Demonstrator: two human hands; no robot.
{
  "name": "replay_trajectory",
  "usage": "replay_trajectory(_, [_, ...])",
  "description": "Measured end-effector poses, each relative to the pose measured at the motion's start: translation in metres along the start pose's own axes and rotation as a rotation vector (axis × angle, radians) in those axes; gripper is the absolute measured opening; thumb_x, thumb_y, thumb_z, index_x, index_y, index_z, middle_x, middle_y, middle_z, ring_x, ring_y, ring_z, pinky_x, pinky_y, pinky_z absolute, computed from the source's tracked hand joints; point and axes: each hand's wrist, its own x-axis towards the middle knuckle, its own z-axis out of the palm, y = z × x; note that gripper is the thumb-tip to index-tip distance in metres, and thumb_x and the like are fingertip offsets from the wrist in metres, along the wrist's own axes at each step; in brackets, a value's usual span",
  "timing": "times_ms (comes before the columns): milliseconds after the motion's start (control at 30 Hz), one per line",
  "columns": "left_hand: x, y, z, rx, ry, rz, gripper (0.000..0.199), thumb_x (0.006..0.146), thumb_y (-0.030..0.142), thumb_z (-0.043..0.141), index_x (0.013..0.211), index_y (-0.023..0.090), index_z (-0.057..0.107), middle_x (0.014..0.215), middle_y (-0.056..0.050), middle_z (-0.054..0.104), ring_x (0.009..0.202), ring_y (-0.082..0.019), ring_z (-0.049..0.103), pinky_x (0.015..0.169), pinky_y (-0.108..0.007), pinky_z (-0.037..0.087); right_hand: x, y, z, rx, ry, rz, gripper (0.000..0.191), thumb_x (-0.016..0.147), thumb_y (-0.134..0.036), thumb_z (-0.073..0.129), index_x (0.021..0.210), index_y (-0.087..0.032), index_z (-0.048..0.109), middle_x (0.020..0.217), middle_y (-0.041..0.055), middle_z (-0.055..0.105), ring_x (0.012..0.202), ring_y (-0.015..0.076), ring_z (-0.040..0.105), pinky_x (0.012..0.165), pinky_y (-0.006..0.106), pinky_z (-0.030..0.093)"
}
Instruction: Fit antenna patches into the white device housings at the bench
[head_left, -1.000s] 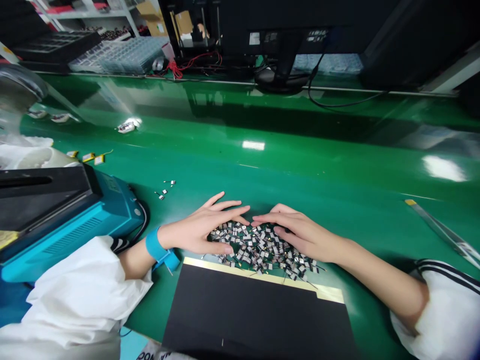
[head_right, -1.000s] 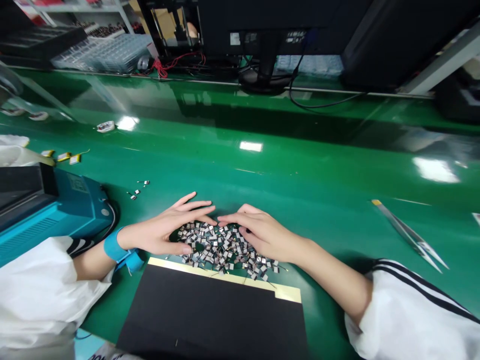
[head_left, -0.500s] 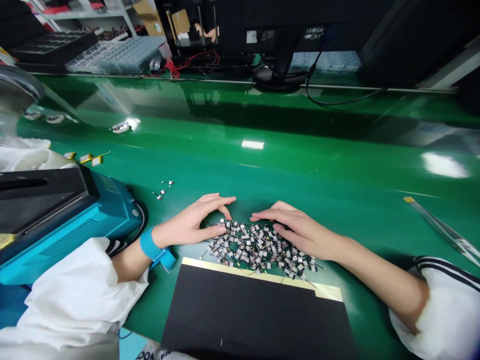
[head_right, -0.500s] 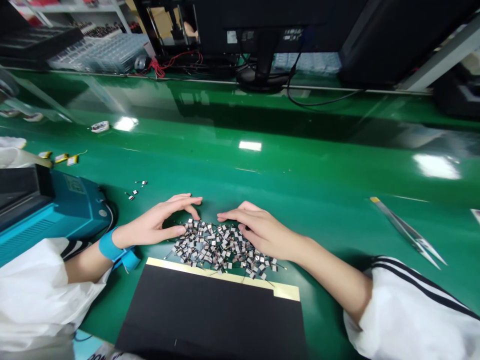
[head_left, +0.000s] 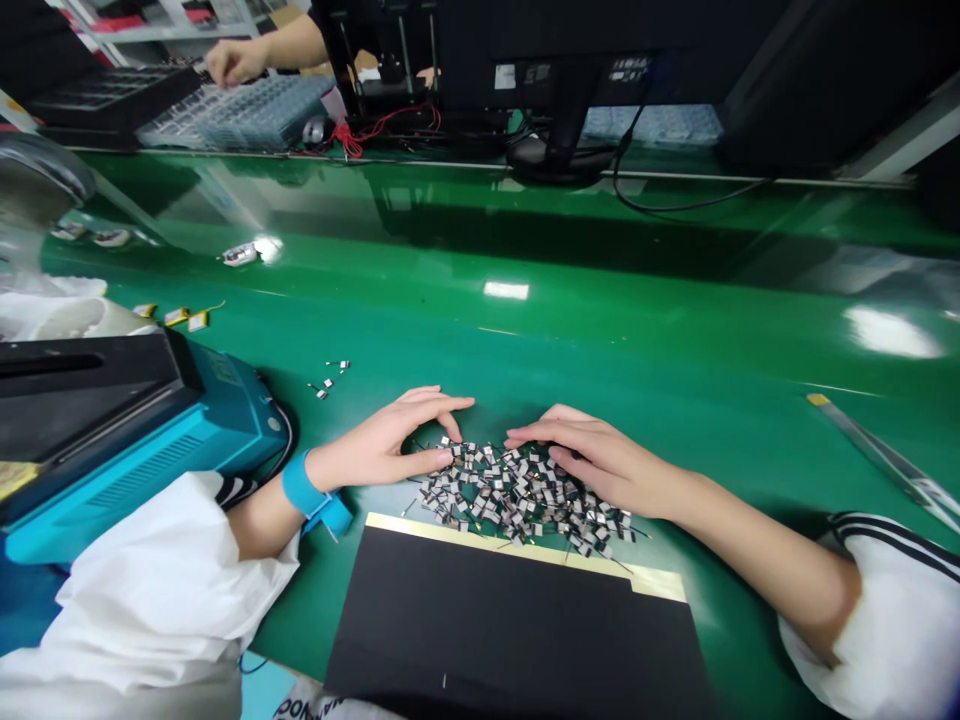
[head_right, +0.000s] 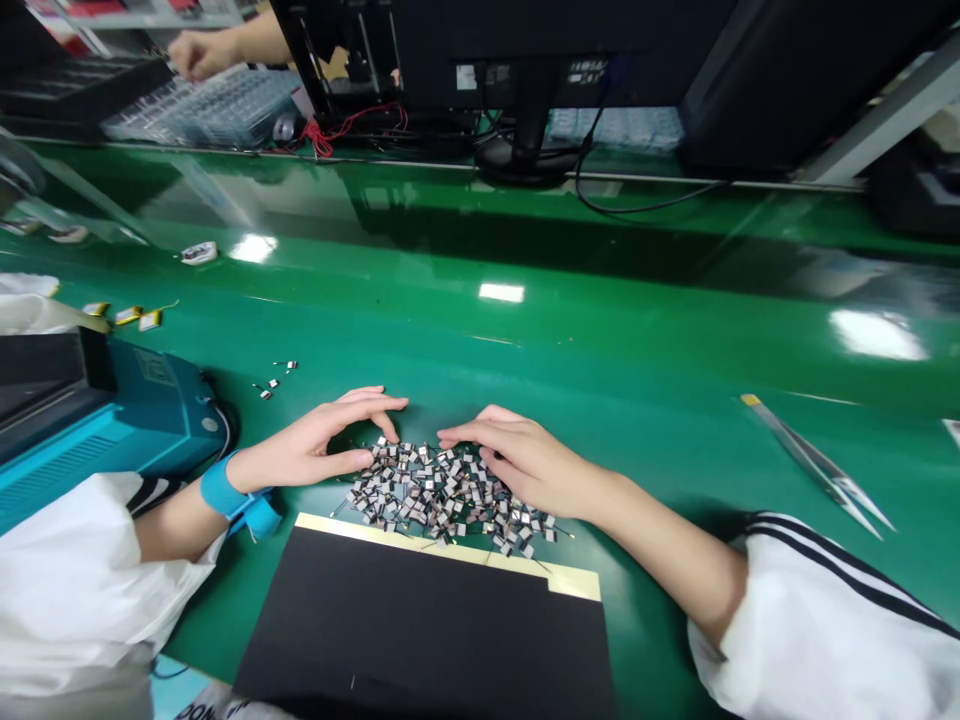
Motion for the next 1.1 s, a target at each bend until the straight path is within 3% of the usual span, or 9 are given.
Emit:
replay_trajectory(100, [-0.0017,-0.0002,-0.0016,-0.01,0.03,-0.012,0.046,0.085,0.027,0.048,0.127,0.016,0.033,0.099,-0.003,0.057,0.102,-0.015,0.047,0.105,-0.035,0.019,-0.0028,0.0018,0.0015,0.037,0.115,-0.024,0.038,0.086,-0.006,0.03,0.118,-0.022,0.044,0.11,0.0001,0.052,0.098,0.0076,0.045,0.086,0.023,0.037])
replay_trajectory(233, [-0.0027,-0.0008,-0.0031,-0.024,0.091,-0.019,0.041,0.087,0.026,0.043,0.126,0.015,0.036,0.099,-0.004,0.058,0.103,-0.016,0.047,0.095,-0.03,0.031,-0.005,0.006,0.0029,0.111,0.304,0.038,0.03,0.088,-0.008,0.031,0.109,-0.019,0.049,0.088,-0.0011,0.057,0.081,0.0044,0.05,0.074,0.017,0.04])
replay_trajectory(533, [0.0004,-0.0016,-0.0023,-0.003,0.048,-0.024,0.038,0.087,0.027,0.044,0.123,0.015,0.039,0.094,-0.001,0.06,0.099,-0.014,0.048,0.101,-0.033,0.023,-0.0033,0.0045,0.0016,0.034,0.218,-0.016,0.031,0.087,-0.007,0.029,0.109,-0.017,0.049,0.087,-0.0008,0.058,0.083,0.0063,0.049,0.075,0.02,0.039])
replay_trajectory(800, [-0.0004,-0.0023,-0.0032,0.003,0.033,-0.032,0.037,0.087,0.027,0.045,0.122,0.016,0.04,0.096,-0.001,0.06,0.1,-0.014,0.047,0.101,-0.032,0.023,-0.0037,0.0053,0.0017,0.034,0.235,-0.01,0.031,0.087,-0.006,0.03,0.107,-0.017,0.051,0.086,-0.0012,0.058,0.083,0.0054,0.05,0.075,0.019,0.039])
replay_trajectory(933, [0.0005,-0.0008,-0.0017,0.008,0.04,-0.023,0.042,0.088,0.03,0.043,0.127,0.017,0.034,0.107,-0.002,0.057,0.108,-0.016,0.042,0.102,-0.033,0.021,-0.0043,0.0052,0.0027,0.07,0.237,0.007,0.032,0.087,-0.006,0.03,0.108,-0.018,0.05,0.09,-0.0013,0.057,0.082,0.0039,0.05,0.073,0.016,0.04])
replay_trajectory(1100, [0.0063,0.0026,0.0042,0.065,-0.054,0.056,0.05,0.089,0.038,0.039,0.132,0.021,0.023,0.122,-0.001,0.049,0.121,-0.016,0.031,0.107,-0.035,0.009,-0.0034,0.0027,0.0034,0.031,0.218,-0.006,0.033,0.087,-0.007,0.03,0.112,-0.019,0.048,0.099,-0.0007,0.057,0.085,0.0043,0.05,0.079,0.017,0.041])
